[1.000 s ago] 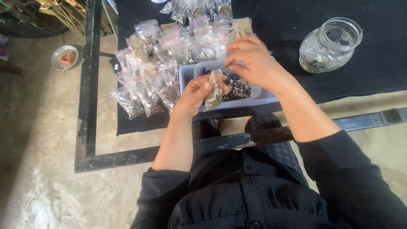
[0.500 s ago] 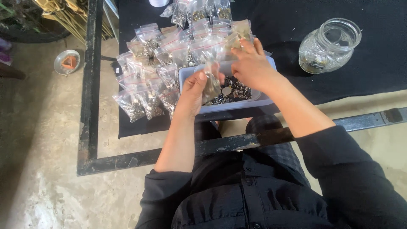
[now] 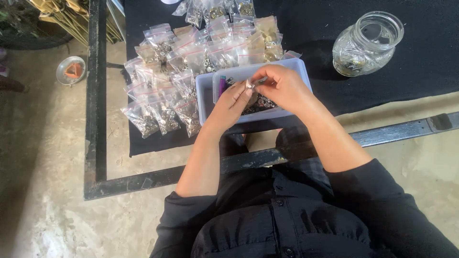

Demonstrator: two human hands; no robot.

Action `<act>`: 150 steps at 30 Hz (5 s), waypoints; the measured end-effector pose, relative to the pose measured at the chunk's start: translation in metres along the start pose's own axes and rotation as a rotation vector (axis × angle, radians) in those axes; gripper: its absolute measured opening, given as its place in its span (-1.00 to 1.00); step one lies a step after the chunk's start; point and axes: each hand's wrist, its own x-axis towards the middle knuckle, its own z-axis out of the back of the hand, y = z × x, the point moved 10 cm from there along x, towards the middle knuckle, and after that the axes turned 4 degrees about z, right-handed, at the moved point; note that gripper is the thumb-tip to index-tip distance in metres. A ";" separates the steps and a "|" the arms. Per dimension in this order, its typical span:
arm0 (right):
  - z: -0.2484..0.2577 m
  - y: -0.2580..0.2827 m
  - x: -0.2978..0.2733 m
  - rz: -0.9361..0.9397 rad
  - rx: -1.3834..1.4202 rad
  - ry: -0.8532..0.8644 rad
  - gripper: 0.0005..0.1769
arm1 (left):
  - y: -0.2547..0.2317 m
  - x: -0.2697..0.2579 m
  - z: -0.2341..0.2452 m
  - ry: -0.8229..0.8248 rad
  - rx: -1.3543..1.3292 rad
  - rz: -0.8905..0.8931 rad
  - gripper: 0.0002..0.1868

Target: Packaging small metal components into individual plastic zip-lock bags.

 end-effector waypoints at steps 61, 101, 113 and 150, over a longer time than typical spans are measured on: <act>-0.072 -0.071 0.050 0.225 -1.267 0.384 -0.66 | -0.045 -0.007 0.009 -0.074 -0.496 0.228 -0.65; 0.008 0.029 0.018 0.183 -0.471 0.289 -0.84 | -0.042 -0.005 0.003 0.032 -0.374 0.326 -0.60; -0.047 -0.027 0.034 0.278 -1.153 0.305 -0.77 | -0.039 -0.006 0.008 -0.046 -0.406 0.240 -0.61; 0.021 0.036 0.003 0.144 0.282 0.153 -0.94 | -0.053 -0.003 0.008 -0.010 -0.418 0.264 -0.67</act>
